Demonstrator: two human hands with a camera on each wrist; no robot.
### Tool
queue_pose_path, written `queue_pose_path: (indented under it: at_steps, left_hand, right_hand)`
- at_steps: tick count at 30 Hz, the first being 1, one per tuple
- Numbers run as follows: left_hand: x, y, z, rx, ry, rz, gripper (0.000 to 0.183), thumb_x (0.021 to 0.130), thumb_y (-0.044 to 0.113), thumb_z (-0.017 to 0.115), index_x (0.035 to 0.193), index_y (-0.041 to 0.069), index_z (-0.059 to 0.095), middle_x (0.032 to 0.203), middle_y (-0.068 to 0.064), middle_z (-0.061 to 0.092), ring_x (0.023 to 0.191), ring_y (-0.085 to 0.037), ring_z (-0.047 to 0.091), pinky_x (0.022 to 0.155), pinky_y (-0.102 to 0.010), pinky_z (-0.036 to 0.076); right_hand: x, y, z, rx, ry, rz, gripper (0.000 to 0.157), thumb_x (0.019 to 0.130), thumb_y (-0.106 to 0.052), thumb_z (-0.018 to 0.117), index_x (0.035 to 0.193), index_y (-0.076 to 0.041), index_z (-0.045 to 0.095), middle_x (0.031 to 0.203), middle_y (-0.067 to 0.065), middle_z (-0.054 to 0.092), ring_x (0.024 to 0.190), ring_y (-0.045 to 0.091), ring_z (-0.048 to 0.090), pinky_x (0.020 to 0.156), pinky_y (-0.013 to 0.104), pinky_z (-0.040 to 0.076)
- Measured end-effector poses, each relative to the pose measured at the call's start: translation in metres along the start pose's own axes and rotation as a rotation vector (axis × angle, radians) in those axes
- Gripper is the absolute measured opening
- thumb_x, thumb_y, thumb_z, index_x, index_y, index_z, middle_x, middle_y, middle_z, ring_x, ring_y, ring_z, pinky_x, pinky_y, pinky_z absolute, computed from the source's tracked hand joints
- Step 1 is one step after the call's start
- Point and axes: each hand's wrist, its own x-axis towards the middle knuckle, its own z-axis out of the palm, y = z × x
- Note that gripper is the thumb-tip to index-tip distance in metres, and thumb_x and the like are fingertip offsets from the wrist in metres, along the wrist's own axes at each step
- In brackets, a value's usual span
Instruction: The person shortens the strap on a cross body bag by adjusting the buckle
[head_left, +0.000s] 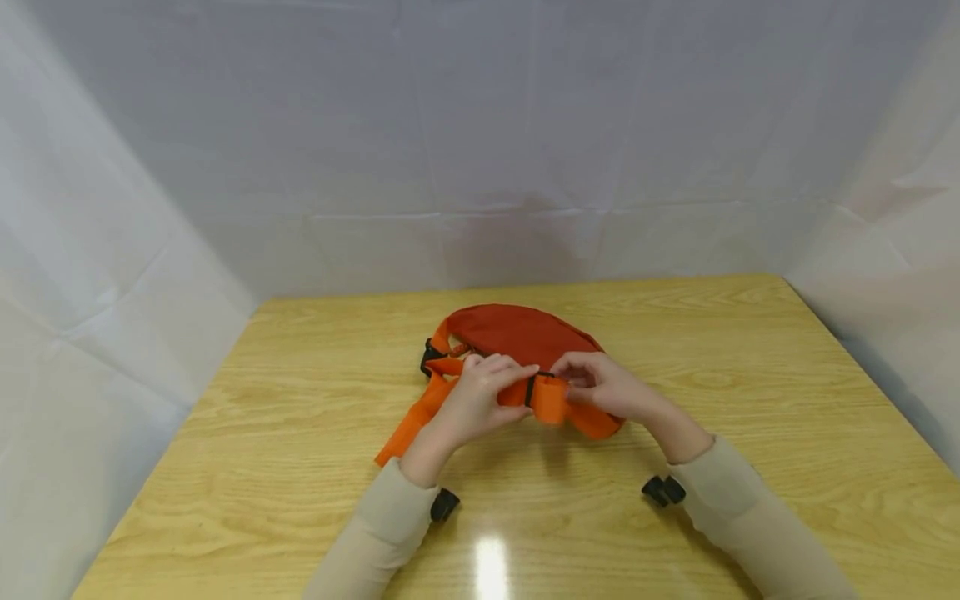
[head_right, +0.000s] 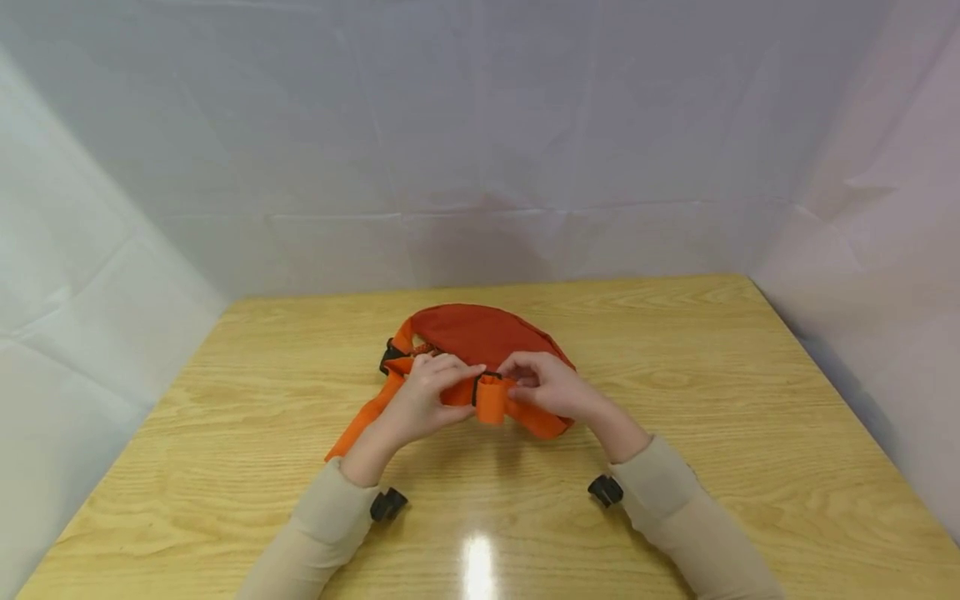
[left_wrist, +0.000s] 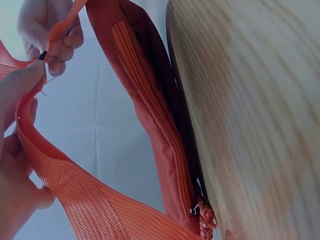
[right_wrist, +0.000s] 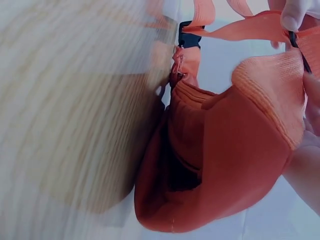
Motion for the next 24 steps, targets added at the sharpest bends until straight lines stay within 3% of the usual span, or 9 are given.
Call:
queue_pose_path:
  at_steps: [4,7,14,24]
  left_hand:
    - [-0.0012,-0.0013,-0.0013,0.002,0.002,-0.014,0.048,0.065,0.018,0.08,0.108,0.006,0.064,0.085,0.001,0.058,0.08,-0.012,0.052,0.068,-0.033,0.028]
    - [-0.0021,-0.0019,-0.0014,-0.005,-0.003,-0.018,0.048,0.065,0.018,0.079,0.108,0.006,0.064,0.085,0.001,0.058,0.08,-0.012,0.052,0.068,-0.033,0.028]
    - [-0.0018,-0.0026,0.0,-0.011,-0.005,0.018,0.049,0.064,0.019,0.08,0.108,0.005,0.064,0.086,0.001,0.059,0.081,-0.013,0.052,0.069,-0.032,0.029]
    - [0.0001,0.0008,0.0019,0.01,-0.021,0.041,0.049,0.064,0.02,0.08,0.108,0.007,0.064,0.087,0.002,0.059,0.08,-0.012,0.051,0.068,-0.032,0.029]
  right_hand:
    - [-0.0037,0.0036,-0.0029,0.063,-0.086,-0.015,0.043,0.084,0.003,0.055,0.125,0.004,0.044,0.121,0.019,0.047,0.106,0.028,0.047,0.083,0.033,0.043]
    - [-0.0053,0.0049,-0.0037,0.086,-0.104,-0.009,0.049,0.083,0.007,0.054,0.13,0.005,0.039,0.127,0.021,0.043,0.111,0.03,0.044,0.083,0.032,0.043]
    - [-0.005,0.0018,-0.0025,0.026,0.014,0.054,0.028,0.082,0.008,0.055,0.11,0.004,0.052,0.096,0.012,0.056,0.087,0.024,0.054,0.075,0.031,0.047]
    - [-0.0038,0.0002,-0.0011,-0.006,0.045,0.073,0.015,0.083,0.007,0.055,0.096,0.001,0.051,0.092,0.011,0.058,0.086,0.023,0.056,0.077,0.035,0.046]
